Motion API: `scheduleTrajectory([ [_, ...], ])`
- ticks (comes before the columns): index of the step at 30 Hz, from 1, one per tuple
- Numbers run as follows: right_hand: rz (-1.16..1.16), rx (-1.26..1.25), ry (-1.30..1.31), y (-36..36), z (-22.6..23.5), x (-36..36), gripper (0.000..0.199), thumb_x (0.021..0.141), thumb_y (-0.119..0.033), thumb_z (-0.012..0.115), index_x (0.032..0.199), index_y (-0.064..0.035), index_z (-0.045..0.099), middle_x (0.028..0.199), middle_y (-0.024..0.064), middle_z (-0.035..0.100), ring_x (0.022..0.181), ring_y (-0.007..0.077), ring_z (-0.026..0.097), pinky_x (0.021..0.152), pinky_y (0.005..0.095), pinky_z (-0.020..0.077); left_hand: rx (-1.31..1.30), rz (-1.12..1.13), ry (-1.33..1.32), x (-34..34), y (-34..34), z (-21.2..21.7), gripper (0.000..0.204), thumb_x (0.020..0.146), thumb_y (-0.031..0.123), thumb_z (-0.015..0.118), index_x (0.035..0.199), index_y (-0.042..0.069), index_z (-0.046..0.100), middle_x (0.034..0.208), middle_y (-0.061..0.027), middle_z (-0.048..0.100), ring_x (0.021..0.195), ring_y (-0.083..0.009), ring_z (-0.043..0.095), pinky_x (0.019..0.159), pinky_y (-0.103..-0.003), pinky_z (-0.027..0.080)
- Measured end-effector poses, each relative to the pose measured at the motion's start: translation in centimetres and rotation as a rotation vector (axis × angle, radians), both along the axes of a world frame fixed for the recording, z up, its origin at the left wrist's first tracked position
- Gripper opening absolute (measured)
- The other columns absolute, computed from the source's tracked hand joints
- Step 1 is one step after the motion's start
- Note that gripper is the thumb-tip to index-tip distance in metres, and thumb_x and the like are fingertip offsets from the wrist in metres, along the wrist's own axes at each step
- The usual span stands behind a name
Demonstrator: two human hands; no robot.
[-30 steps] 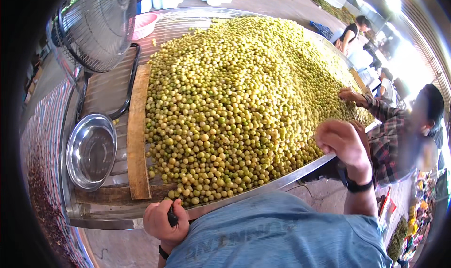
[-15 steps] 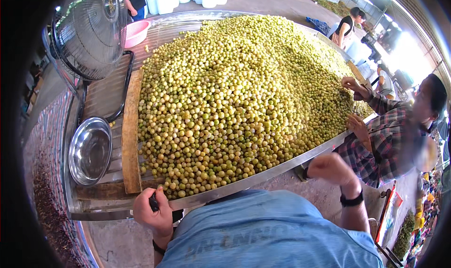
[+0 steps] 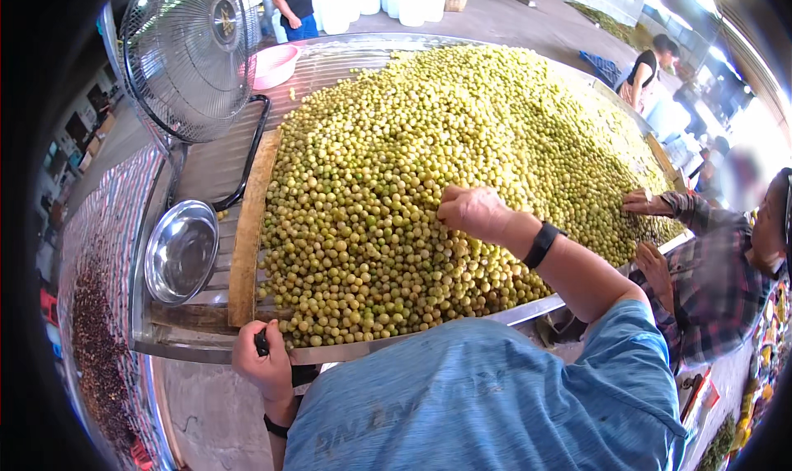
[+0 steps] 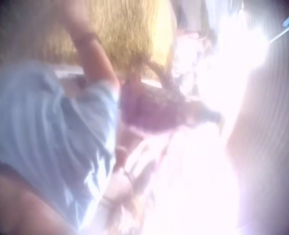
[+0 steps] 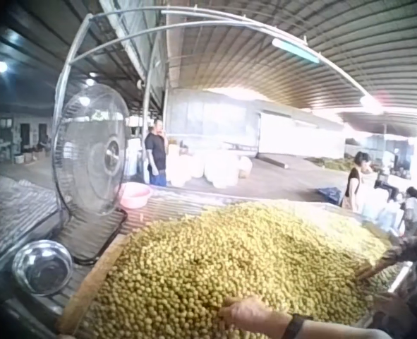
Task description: The recorder is sorting through a large pile of small green berries on a metal table, removing bad ones and moving others into a metal bowl.
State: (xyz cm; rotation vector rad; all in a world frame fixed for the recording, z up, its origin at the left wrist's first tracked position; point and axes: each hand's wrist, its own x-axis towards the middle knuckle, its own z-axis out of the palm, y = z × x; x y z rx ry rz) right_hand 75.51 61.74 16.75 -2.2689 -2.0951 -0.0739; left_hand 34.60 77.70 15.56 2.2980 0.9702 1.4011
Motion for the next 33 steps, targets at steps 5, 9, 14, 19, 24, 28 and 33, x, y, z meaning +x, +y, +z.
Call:
scheduleTrajectory([
  [5, -0.014, 0.155, 0.038, -0.6, -1.5, -0.5, 0.04, 0.086, -0.005, 0.058, 0.124, -0.0192, 0.054, 0.089, 0.0088, 0.059, 0.077, 0.0291, 0.065, 0.063, 0.0432, 0.0535, 0.037, 0.029, 0.007, 0.2, -0.1, -0.3, 0.011, 0.086, 0.0, 0.072, 0.085, 0.001, 0.061, 0.072, -0.0077, 0.059, 0.061, -0.0175, 0.053, 0.058, -0.031, 0.046],
  [9, 0.025, 0.212, 0.129, -1.6, -1.6, -0.2, 0.05, 0.088, -0.002, 0.054, 0.136, -0.0166, 0.057, 0.093, 0.0091, 0.059, 0.085, 0.0309, 0.066, 0.068, 0.0438, 0.0541, 0.039, 0.052, 0.022, 0.2, -0.2, -0.2, 0.012, 0.086, 0.001, 0.073, 0.085, 0.001, 0.061, 0.072, -0.0081, 0.059, 0.061, -0.0185, 0.052, 0.057, -0.031, 0.045],
  [14, -0.087, 0.031, 0.146, -1.8, -0.8, -0.6, 0.027, 0.087, 0.0, 0.054, 0.11, -0.0114, 0.061, 0.096, 0.008, 0.059, 0.087, 0.0317, 0.066, 0.07, 0.0433, 0.0538, -0.018, 0.087, 0.043, 0.3, -0.6, 0.3, 0.012, 0.081, 0.002, 0.074, 0.084, 0.001, 0.063, 0.075, -0.0142, 0.064, 0.064, -0.0308, 0.062, 0.06, -0.037, 0.049],
  [19, -0.1, 0.031, 0.016, -0.9, -1.7, -0.3, 0.019, 0.085, -0.001, 0.057, 0.103, -0.0079, 0.056, 0.092, 0.0144, 0.06, 0.075, 0.0318, 0.066, 0.06, 0.0436, 0.0522, 0.003, 0.106, 0.063, 0.5, -0.2, 0.1, 0.013, 0.08, 0.004, 0.075, 0.082, 0.003, 0.063, 0.074, -0.0138, 0.064, 0.066, -0.0341, 0.062, 0.06, -0.04, 0.048],
  [24, -0.306, -0.052, 0.211, -1.1, 0.5, -1.8, 0.011, 0.091, -0.009, 0.054, 0.101, -0.0065, 0.057, 0.098, 0.0181, 0.063, 0.091, 0.0347, 0.065, 0.077, 0.0493, 0.0505, 0.002, 0.136, 0.074, 0.5, -0.8, 1.0, 0.015, 0.079, 0.007, 0.076, 0.079, 0.003, 0.061, 0.073, -0.0141, 0.062, 0.068, -0.0356, 0.061, 0.061, -0.043, 0.046],
  [28, -0.387, -0.09, 0.331, -2.2, 1.6, -2.2, 0.015, 0.083, -0.011, 0.062, 0.096, -0.0114, 0.068, 0.103, 0.0139, 0.064, 0.094, 0.0319, 0.066, 0.081, 0.0453, 0.0529, 0.01, 0.13, 0.067, 0.4, -0.9, 0.9, 0.014, 0.079, 0.006, 0.075, 0.079, 0.003, 0.061, 0.073, -0.014, 0.061, 0.068, -0.0354, 0.061, 0.061, -0.042, 0.046],
  [33, -0.352, -0.027, 0.284, -2.9, -0.6, -0.8, 0.007, 0.088, -0.017, 0.063, 0.089, -0.0114, 0.068, 0.088, 0.0092, 0.067, 0.08, 0.032, 0.068, 0.071, 0.0433, 0.0555, 0.045, 0.121, 0.055, 0.4, -0.8, 0.9, 0.014, 0.079, 0.004, 0.075, 0.078, 0.003, 0.061, 0.072, -0.0132, 0.061, 0.067, -0.035, 0.06, 0.06, -0.042, 0.046],
])
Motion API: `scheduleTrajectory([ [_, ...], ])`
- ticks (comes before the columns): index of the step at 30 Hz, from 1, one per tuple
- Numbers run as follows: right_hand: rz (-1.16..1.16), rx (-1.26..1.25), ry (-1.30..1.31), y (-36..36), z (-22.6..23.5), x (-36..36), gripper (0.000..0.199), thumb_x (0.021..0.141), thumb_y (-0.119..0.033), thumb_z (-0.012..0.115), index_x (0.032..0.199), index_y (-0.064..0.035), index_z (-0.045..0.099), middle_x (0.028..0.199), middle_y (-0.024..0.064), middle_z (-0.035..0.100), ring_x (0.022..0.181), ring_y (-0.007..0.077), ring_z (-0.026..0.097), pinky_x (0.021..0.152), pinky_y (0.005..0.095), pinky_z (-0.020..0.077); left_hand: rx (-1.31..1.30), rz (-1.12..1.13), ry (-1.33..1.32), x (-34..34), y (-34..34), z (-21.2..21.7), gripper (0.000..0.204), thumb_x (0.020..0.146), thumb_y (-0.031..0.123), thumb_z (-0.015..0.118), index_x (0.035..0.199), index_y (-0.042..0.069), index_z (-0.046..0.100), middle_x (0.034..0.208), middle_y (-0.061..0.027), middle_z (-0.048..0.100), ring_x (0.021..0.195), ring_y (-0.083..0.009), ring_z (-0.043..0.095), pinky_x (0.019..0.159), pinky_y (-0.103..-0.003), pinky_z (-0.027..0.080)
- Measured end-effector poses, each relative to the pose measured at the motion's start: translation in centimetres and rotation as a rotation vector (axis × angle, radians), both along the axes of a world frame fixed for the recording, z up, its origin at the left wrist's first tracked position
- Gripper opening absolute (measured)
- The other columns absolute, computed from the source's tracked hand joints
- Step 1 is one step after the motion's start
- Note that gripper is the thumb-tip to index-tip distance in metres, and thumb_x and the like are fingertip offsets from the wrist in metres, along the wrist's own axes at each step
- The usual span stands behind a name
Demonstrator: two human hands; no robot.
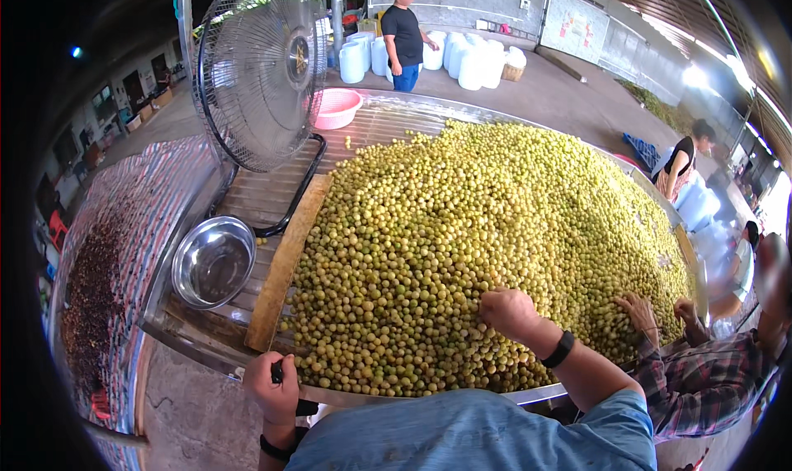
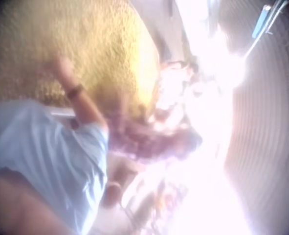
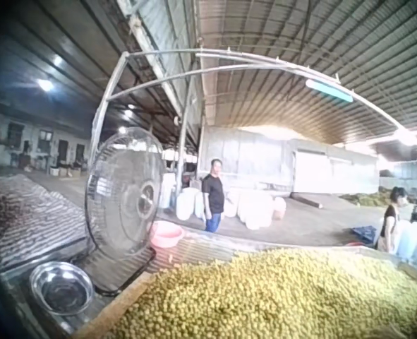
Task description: The recorder is sorting through a large pile of small green berries on a metal table, removing bad ones and moving others into a metal bowl.
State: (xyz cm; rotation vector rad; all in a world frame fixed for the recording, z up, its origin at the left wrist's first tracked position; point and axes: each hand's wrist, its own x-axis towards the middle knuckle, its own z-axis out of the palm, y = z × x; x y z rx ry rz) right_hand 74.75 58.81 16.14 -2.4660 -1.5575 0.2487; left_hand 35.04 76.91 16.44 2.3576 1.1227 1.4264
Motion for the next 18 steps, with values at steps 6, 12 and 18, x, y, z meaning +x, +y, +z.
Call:
scheduleTrajectory([
  [6, 0.044, 0.106, -0.13, -0.5, -1.7, 1.1, 0.006, 0.091, -0.012, 0.058, 0.087, -0.0082, 0.06, 0.086, 0.0117, 0.062, 0.075, 0.0281, 0.067, 0.055, 0.0414, 0.0537, -0.069, -0.029, -0.014, 0.2, 0.3, -0.5, 0.011, 0.083, 0.002, 0.072, 0.082, 0.002, 0.061, 0.075, -0.0138, 0.062, 0.066, -0.0331, 0.06, 0.06, -0.04, 0.047],
  [12, -0.388, 0.262, 0.105, -0.2, -0.2, 4.8, 0.032, 0.102, -0.025, 0.046, 0.076, -0.0087, 0.059, 0.063, 0.0089, 0.06, 0.058, 0.0217, 0.059, 0.053, 0.0397, 0.0503, -0.083, -0.008, -0.011, -0.4, 0.0, -0.7, 0.011, 0.084, 0.003, 0.072, 0.083, 0.001, 0.061, 0.075, -0.0141, 0.06, 0.067, -0.0326, 0.059, 0.06, -0.04, 0.046],
  [18, -0.294, 0.283, 0.205, 0.1, -7.5, 15.5, 0.03, 0.098, -0.03, 0.058, 0.083, -0.005, 0.063, 0.071, 0.0069, 0.065, 0.059, 0.0168, 0.06, 0.057, 0.0332, 0.054, -0.061, -0.038, -0.018, 1.1, 0.1, -0.3, 0.012, 0.086, 0.005, 0.073, 0.083, 0.002, 0.061, 0.073, -0.0126, 0.059, 0.064, -0.0303, 0.057, 0.058, -0.039, 0.044],
])
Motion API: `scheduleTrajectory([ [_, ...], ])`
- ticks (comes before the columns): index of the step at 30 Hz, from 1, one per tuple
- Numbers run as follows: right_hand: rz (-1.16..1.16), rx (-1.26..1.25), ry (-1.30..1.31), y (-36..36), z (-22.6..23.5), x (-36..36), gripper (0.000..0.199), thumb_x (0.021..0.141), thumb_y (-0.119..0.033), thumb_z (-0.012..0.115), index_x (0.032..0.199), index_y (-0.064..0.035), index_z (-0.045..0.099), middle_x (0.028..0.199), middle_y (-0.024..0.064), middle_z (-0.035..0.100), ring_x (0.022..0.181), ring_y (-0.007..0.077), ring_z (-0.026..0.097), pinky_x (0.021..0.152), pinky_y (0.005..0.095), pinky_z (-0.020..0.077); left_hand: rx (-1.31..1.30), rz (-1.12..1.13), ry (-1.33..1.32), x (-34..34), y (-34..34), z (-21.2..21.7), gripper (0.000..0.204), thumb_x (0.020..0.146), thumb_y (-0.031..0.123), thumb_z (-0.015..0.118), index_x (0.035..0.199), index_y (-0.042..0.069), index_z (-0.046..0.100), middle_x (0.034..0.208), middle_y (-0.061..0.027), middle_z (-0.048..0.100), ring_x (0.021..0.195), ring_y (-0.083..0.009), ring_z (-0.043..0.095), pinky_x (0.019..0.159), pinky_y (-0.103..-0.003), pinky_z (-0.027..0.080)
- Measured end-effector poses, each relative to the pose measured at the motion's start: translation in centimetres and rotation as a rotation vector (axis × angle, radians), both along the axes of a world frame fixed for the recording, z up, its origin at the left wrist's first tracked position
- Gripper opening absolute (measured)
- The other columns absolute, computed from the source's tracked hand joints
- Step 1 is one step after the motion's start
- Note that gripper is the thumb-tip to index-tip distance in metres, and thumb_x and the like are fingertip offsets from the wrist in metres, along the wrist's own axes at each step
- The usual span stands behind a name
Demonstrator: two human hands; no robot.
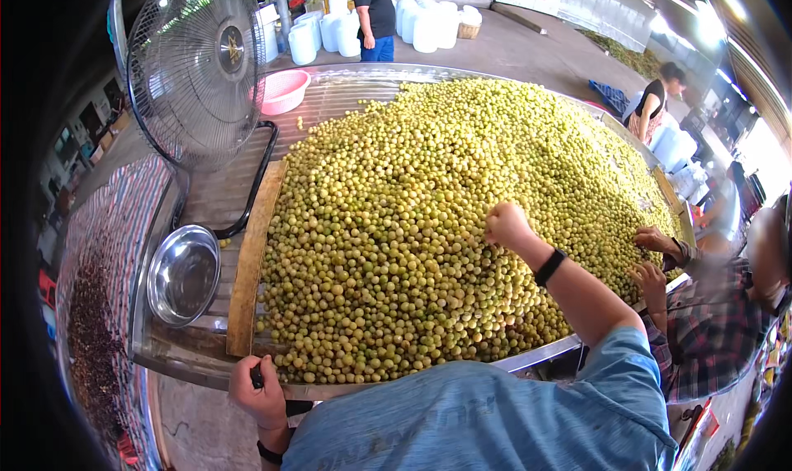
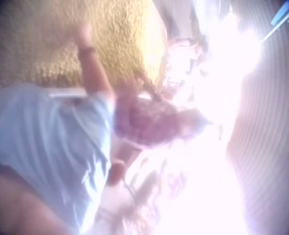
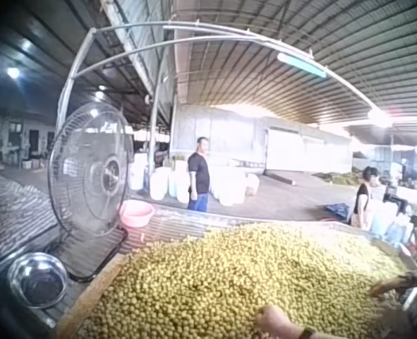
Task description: The recorder is sorting through a large pile of small green berries on a metal table, removing bad ones and moving others into a metal bowl.
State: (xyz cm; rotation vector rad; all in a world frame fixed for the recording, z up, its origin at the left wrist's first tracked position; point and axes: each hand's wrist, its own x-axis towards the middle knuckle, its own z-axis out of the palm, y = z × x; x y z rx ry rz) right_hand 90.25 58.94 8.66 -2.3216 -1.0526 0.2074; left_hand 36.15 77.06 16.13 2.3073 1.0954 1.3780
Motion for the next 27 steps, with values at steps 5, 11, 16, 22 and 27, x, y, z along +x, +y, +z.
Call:
scheduleTrajectory([
  [5, -0.029, -0.085, 0.67, 9.2, 12.3, -10.3, 0.023, 0.097, -0.027, 0.062, 0.106, -0.0078, 0.069, 0.097, 0.006, 0.068, 0.087, 0.0152, 0.065, 0.072, 0.0277, 0.0586, -0.01, 0.049, 0.041, -1.4, -0.3, -0.1, 0.012, 0.087, 0.005, 0.072, 0.083, 0.003, 0.061, 0.073, -0.0121, 0.058, 0.063, -0.0291, 0.057, 0.057, -0.038, 0.044],
  [11, 0.241, -0.176, 0.465, 14.6, 11.6, -15.2, 0.05, 0.094, -0.027, 0.059, 0.136, -0.0018, 0.055, 0.117, 0.0199, 0.066, 0.104, 0.0296, 0.064, 0.097, 0.0414, 0.0539, 0.004, 0.04, 0.016, -0.7, 0.0, -0.2, 0.011, 0.087, 0.005, 0.072, 0.084, 0.002, 0.061, 0.074, -0.0121, 0.06, 0.066, -0.0297, 0.059, 0.059, -0.038, 0.046],
  [16, 0.501, -0.373, 0.306, 11.8, 13.6, -21.5, 0.063, 0.09, -0.025, 0.063, 0.148, -0.0103, 0.044, 0.118, 0.0211, 0.059, 0.094, 0.0261, 0.063, 0.08, 0.0382, 0.0562, 0.005, 0.026, 0.011, -0.8, -0.4, 0.2, 0.01, 0.086, 0.004, 0.072, 0.085, 0.002, 0.062, 0.076, -0.0128, 0.062, 0.068, -0.0306, 0.061, 0.061, -0.039, 0.047],
  [22, 0.758, -0.566, 0.015, 5.7, 14.6, -23.4, 0.055, 0.086, -0.027, 0.07, 0.139, -0.0253, 0.056, 0.124, 0.0155, 0.051, 0.096, 0.0253, 0.06, 0.077, 0.0388, 0.0552, 0.058, 0.007, 0.037, -1.0, -0.2, 0.1, 0.01, 0.087, 0.001, 0.071, 0.086, -0.001, 0.061, 0.075, -0.0118, 0.061, 0.065, -0.0237, 0.058, 0.061, -0.034, 0.047],
  [27, 0.903, -0.436, 0.004, 2.1, 14.9, -17.7, 0.036, 0.081, -0.024, 0.077, 0.116, -0.0162, 0.072, 0.131, 0.0107, 0.054, 0.109, 0.0283, 0.061, 0.084, 0.0396, 0.0547, 0.004, 0.024, 0.009, -1.2, -0.2, -0.2, 0.011, 0.082, 0.003, 0.074, 0.084, 0.003, 0.064, 0.076, -0.0122, 0.064, 0.07, -0.0312, 0.062, 0.063, -0.04, 0.048],
])
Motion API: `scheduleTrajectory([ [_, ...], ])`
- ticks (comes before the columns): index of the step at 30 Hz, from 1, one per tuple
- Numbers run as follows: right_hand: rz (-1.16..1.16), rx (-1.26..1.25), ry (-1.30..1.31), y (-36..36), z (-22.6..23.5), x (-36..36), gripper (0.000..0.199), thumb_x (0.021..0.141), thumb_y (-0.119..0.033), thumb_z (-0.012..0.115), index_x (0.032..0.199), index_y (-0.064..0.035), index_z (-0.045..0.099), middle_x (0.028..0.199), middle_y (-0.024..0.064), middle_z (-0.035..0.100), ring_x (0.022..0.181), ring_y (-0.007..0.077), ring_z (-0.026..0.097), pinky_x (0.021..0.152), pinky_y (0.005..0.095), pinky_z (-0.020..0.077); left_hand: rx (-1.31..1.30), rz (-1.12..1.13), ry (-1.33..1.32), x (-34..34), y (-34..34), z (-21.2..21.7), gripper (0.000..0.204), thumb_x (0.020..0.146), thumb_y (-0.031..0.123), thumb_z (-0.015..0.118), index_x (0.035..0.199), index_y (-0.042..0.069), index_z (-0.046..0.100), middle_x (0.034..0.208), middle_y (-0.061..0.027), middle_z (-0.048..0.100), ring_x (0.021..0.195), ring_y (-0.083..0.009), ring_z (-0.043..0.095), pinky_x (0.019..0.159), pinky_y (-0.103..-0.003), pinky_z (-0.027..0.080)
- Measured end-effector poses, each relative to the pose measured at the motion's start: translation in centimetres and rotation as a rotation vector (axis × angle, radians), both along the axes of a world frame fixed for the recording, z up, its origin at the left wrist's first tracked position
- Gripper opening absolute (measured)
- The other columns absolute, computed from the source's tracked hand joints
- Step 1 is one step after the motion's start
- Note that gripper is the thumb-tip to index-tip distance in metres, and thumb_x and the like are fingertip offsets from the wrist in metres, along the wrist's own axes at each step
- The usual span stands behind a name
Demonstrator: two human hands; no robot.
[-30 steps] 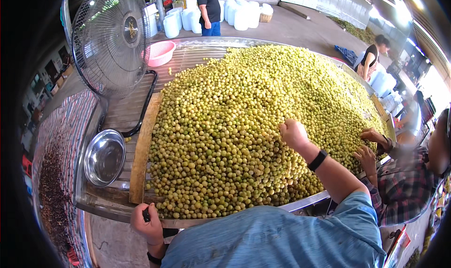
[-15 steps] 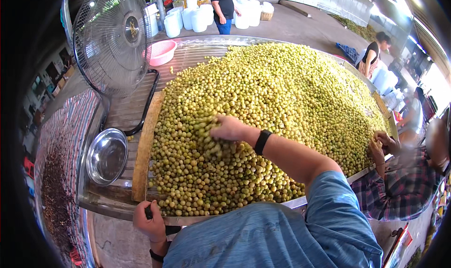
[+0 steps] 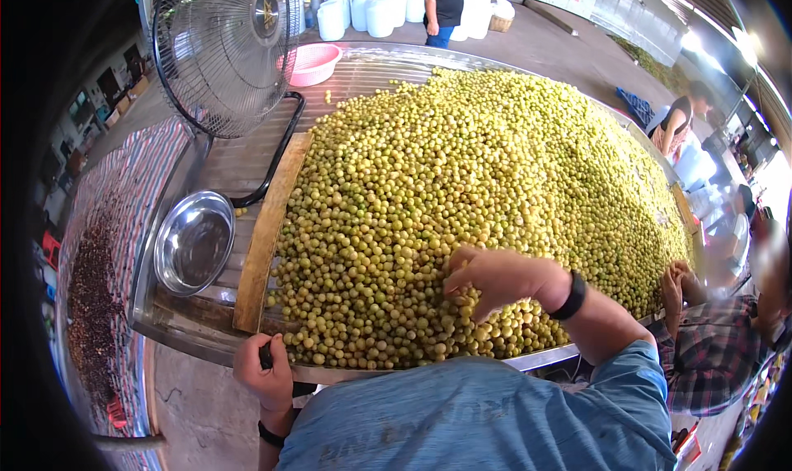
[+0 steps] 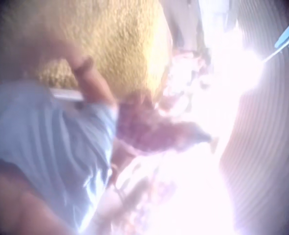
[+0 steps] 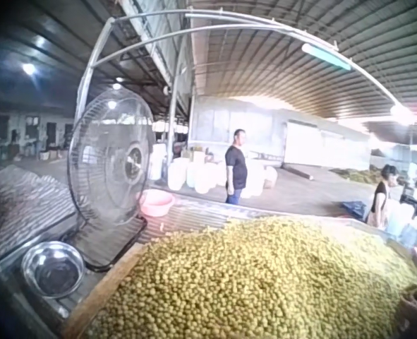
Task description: The recorder is sorting through a large pile of small green berries on a metal table, removing bad ones and moving others into a metal bowl.
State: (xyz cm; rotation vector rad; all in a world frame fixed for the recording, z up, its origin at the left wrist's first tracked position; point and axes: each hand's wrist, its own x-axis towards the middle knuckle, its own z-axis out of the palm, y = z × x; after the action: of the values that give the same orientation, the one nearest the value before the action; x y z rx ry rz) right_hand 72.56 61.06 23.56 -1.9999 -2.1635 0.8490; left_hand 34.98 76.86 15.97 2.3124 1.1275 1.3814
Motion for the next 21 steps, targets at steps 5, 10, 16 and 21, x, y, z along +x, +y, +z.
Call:
scheduleTrajectory([
  [5, -0.448, 0.18, -0.196, 4.6, -1.1, 7.4, 0.014, 0.082, -0.02, 0.078, 0.096, -0.0181, 0.077, 0.097, 0.0051, 0.07, 0.097, 0.0223, 0.067, 0.087, 0.0359, 0.0549, 0.015, -0.003, 0.015, 0.4, 0.1, 0.4, 0.011, 0.082, 0.002, 0.075, 0.084, 0.003, 0.064, 0.077, -0.0115, 0.065, 0.07, -0.0309, 0.063, 0.064, -0.039, 0.048],
  [10, -0.48, 0.372, -0.467, 9.3, -3.8, 8.7, 0.01, 0.087, -0.022, 0.072, 0.095, -0.0163, 0.075, 0.096, 0.004, 0.07, 0.089, 0.0231, 0.068, 0.078, 0.0391, 0.0574, -0.023, 0.007, 0.009, 0.0, 0.1, 0.1, 0.012, 0.081, 0.002, 0.076, 0.083, 0.004, 0.064, 0.077, -0.011, 0.065, 0.07, -0.0307, 0.063, 0.064, -0.039, 0.048],
  [16, -0.32, 0.403, -0.603, 12.3, -8.8, 10.5, 0.012, 0.088, -0.015, 0.06, 0.092, -0.0136, 0.072, 0.098, 0.0053, 0.069, 0.087, 0.0282, 0.07, 0.075, 0.0378, 0.0574, 0.017, 0.017, 0.012, 0.0, 0.2, -0.1, 0.013, 0.08, 0.002, 0.076, 0.083, 0.005, 0.064, 0.077, -0.01, 0.064, 0.069, -0.0303, 0.062, 0.063, -0.039, 0.048],
  [21, -0.343, 0.428, -0.569, 12.1, -9.6, 10.4, 0.01, 0.09, -0.008, 0.055, 0.097, -0.0042, 0.062, 0.091, 0.0149, 0.071, 0.086, 0.0326, 0.071, 0.071, 0.0437, 0.0574, 0.043, 0.014, 0.0, 0.2, 0.2, 0.2, 0.013, 0.08, 0.002, 0.076, 0.083, 0.005, 0.063, 0.076, -0.0096, 0.063, 0.069, -0.0301, 0.061, 0.063, -0.04, 0.047],
])
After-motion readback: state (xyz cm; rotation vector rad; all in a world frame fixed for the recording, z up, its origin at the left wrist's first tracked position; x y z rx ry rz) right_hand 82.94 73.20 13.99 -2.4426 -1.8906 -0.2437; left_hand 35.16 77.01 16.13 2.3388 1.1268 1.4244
